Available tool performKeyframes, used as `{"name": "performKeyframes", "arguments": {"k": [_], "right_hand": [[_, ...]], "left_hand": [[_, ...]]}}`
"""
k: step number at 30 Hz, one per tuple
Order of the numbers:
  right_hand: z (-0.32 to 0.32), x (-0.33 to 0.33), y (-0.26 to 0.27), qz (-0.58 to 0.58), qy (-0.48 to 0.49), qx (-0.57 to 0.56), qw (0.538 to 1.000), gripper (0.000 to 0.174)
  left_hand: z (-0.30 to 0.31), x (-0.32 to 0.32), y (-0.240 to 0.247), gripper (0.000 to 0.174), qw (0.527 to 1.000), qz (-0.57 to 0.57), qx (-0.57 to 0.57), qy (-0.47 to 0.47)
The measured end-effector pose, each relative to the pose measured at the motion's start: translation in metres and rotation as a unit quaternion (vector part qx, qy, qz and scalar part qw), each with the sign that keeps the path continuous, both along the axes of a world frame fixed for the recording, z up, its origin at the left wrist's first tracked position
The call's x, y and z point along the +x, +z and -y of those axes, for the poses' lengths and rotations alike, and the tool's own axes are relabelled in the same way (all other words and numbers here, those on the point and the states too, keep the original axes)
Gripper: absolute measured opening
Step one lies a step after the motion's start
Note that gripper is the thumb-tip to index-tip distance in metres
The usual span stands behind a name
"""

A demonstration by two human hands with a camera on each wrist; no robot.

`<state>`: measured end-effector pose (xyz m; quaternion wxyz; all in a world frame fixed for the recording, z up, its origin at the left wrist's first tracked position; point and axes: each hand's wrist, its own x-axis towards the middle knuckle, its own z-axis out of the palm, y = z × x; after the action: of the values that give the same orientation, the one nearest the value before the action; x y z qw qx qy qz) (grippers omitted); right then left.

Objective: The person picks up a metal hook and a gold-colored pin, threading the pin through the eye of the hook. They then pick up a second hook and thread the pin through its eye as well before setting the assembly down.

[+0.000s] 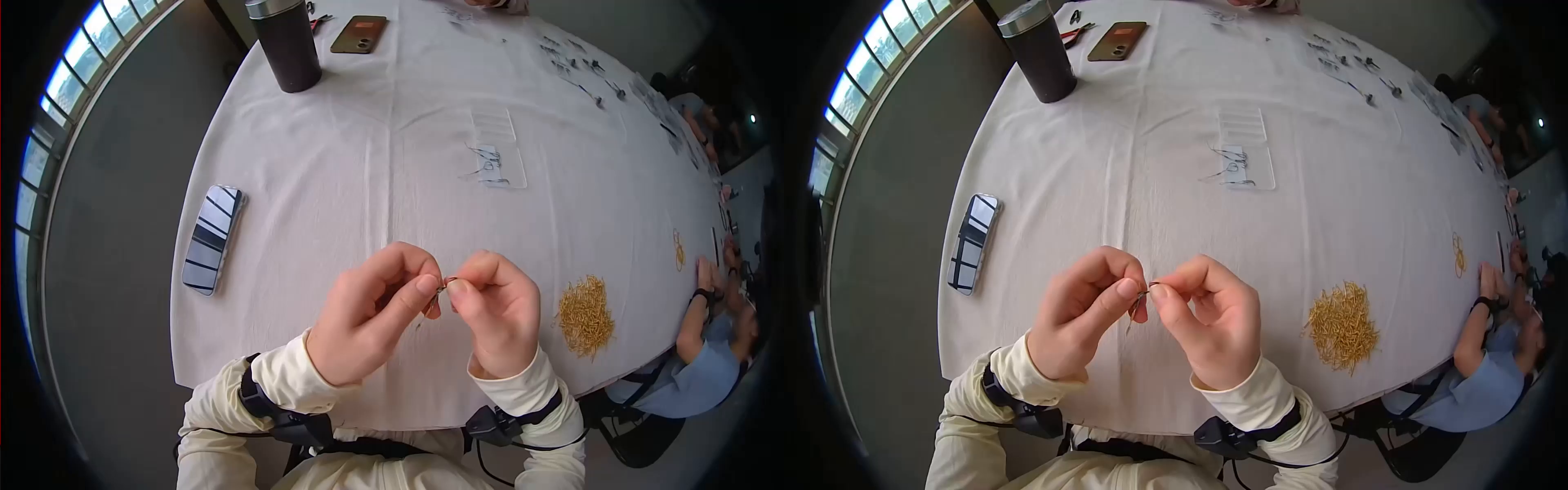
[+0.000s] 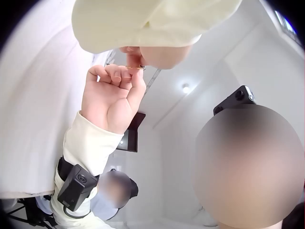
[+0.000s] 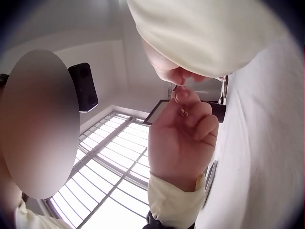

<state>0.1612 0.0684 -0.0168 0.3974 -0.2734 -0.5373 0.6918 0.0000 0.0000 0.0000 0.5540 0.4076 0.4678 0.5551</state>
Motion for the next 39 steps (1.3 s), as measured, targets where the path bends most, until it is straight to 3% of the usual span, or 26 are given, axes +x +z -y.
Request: {"name": "performKeyframes", "arguments": {"k": [6,8,11,15,17,20,26,39], "right_hand": [[-0.003,0.0,0.001,0.004,0.005,-0.005,1.0,0.003],[-0.005,0.002,-0.002,0.006,0.0,0.01,1.0,0.003],[-0.006,0.001,0.002,0.001,-0.006,0.001,1.0,0.003],[-0.007,0.001,0.0,0.017,0.001,0.013,1.0,0.003],[-0.007,0.001,0.0,0.02,0.01,0.024,0.999,0.003],[-0.008,0.0,-0.002,0.018,0.014,0.052,0.998,0.004],[-0.009,0.001,-0.005,0.032,0.032,0.064,0.997,0.004],[-0.009,0.001,-0.001,0.046,0.02,0.072,0.996,0.004]], "left_hand": [[-0.003,-0.006,0.004,0.008,1.0,-0.028,-0.004,0.0],[-0.005,-0.01,0.01,0.005,0.953,-0.29,0.078,0.032],[-0.007,-0.009,0.009,0.005,0.92,-0.356,0.138,0.086],[-0.006,-0.011,0.009,0.006,0.925,-0.356,0.113,0.075],[-0.004,-0.012,0.003,0.011,0.983,-0.178,-0.003,0.036],[-0.004,-0.011,0.01,0.015,0.993,-0.094,-0.076,0.01],[-0.003,-0.006,0.014,0.015,0.994,-0.03,-0.102,0.003],[-0.001,-0.009,0.009,0.013,0.995,-0.047,-0.085,0.006]]}}
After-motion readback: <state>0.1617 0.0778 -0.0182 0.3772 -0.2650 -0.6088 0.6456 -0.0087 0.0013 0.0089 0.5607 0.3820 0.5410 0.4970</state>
